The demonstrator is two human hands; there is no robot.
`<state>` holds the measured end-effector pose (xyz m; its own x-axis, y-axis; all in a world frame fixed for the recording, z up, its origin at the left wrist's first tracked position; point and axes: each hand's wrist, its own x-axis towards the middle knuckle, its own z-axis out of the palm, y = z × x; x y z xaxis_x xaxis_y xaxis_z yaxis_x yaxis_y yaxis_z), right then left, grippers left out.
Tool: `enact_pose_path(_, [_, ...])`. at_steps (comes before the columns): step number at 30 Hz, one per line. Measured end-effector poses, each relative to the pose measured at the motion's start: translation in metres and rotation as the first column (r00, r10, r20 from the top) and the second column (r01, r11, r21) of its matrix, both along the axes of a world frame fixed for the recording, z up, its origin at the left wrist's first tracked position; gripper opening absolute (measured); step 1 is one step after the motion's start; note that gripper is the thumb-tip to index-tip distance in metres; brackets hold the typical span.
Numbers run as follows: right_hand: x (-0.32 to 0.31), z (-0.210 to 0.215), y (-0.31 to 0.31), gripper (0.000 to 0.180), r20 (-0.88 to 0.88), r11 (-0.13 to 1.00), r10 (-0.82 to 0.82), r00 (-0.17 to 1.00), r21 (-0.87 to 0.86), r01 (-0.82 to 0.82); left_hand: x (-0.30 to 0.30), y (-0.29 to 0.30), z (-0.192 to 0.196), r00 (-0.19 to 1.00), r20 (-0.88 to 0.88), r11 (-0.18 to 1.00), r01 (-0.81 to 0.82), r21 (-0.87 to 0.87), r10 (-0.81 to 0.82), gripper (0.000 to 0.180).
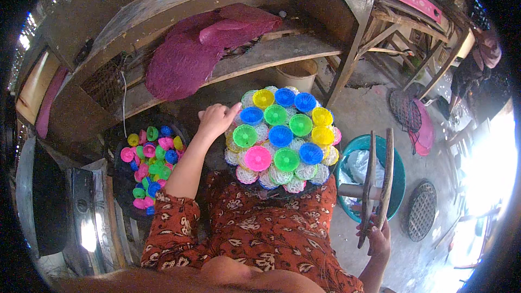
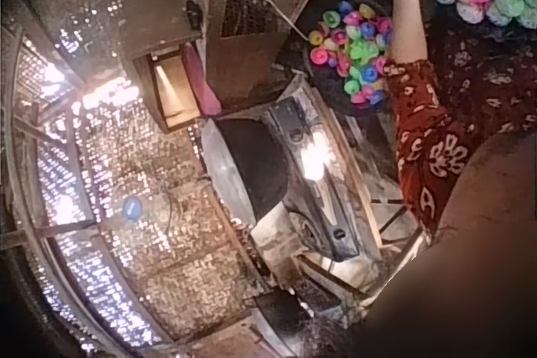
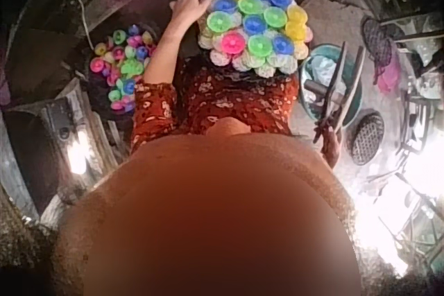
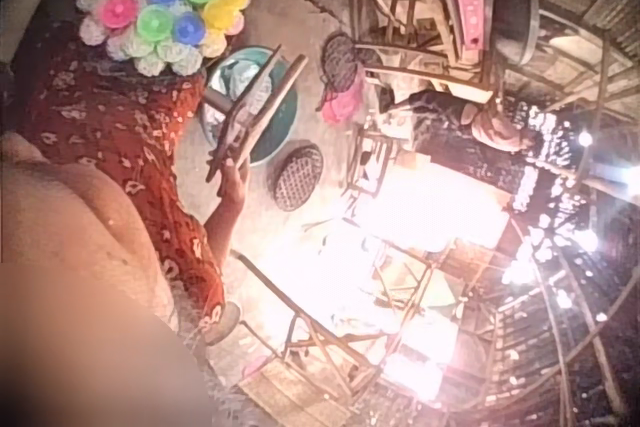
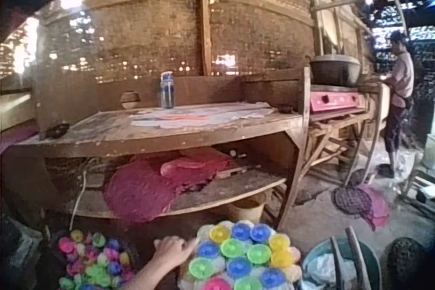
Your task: The person uses a wooden mold to wrap white cotton candy around a central rod, then places colorful plastic caps onto the finished rolls. The process is repeated multiple times, with the person picking up cotton candy, wrapping it, and capping each roll.
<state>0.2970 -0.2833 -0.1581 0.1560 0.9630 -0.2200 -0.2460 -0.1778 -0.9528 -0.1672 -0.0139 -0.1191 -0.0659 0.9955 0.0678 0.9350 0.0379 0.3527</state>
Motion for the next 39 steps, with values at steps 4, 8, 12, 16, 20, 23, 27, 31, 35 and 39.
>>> enact_pose_path(4, [-0.002,0.002,-0.003,0.067,0.002,1.0,0.01,1.0,-0.014,-0.01,0.008,0.014,-0.01,0.998,-0.064,0.998,0.003,-0.06,-0.007,0.046])
enact_pose_path(8, [0.0,0.008,-0.003,0.059,0.031,0.997,0.072,0.997,0.031,-0.073,0.008,0.018,-0.023,0.999,0.013,0.997,0.032,0.076,-0.033,0.035])
enact_pose_path(12, [0.002,0.01,0.0,0.055,0.026,0.995,0.096,0.995,0.032,-0.097,0.007,0.018,-0.029,0.999,-0.028,0.956,0.038,0.29,-0.032,0.035])
enact_pose_path(16, [-0.001,0.006,0.001,0.064,-0.045,0.998,0.055,0.997,0.025,-0.054,0.009,0.013,-0.019,0.999,-0.001,0.972,0.051,0.231,-0.053,0.039])
enact_pose_path(20, [-0.005,0.01,-0.005,0.058,-0.019,0.995,0.088,0.996,0.054,-0.087,0.002,-0.011,-0.004,0.999,0.029,0.975,0.007,0.221,-0.013,0.045])
enact_pose_path(23, [-0.005,0.016,-0.005,0.055,0.011,0.991,0.113,0.994,0.075,-0.114,-0.006,-0.035,-0.001,0.99,0.139,0.998,0.022,0.059,-0.03,0.043])
enact_pose_path(27, [-0.004,0.019,0.002,0.057,0.052,0.99,0.107,0.993,0.088,-0.111,-0.007,-0.045,-0.011,0.962,0.224,0.987,0.145,0.065,-0.156,0.036])
enact_pose_path(31, [-0.007,0.014,0.002,0.064,0.028,0.988,0.127,0.992,0.083,-0.129,-0.005,-0.048,-0.015,0.946,0.272,0.979,0.139,0.149,-0.175,0.029])
enact_pose_path(35, [-0.007,0.008,-0.003,0.078,-0.029,0.994,0.098,0.995,0.052,-0.097,-0.014,-0.065,0.006,0.926,0.33,0.934,0.061,0.352,-0.185,0.019])
enact_pose_path(39, [-0.002,0.006,-0.004,0.078,-0.023,0.994,0.104,0.994,0.042,-0.103,-0.062,-0.069,0.029,0.829,0.518,0.879,-0.071,0.472,-0.212,0.013])
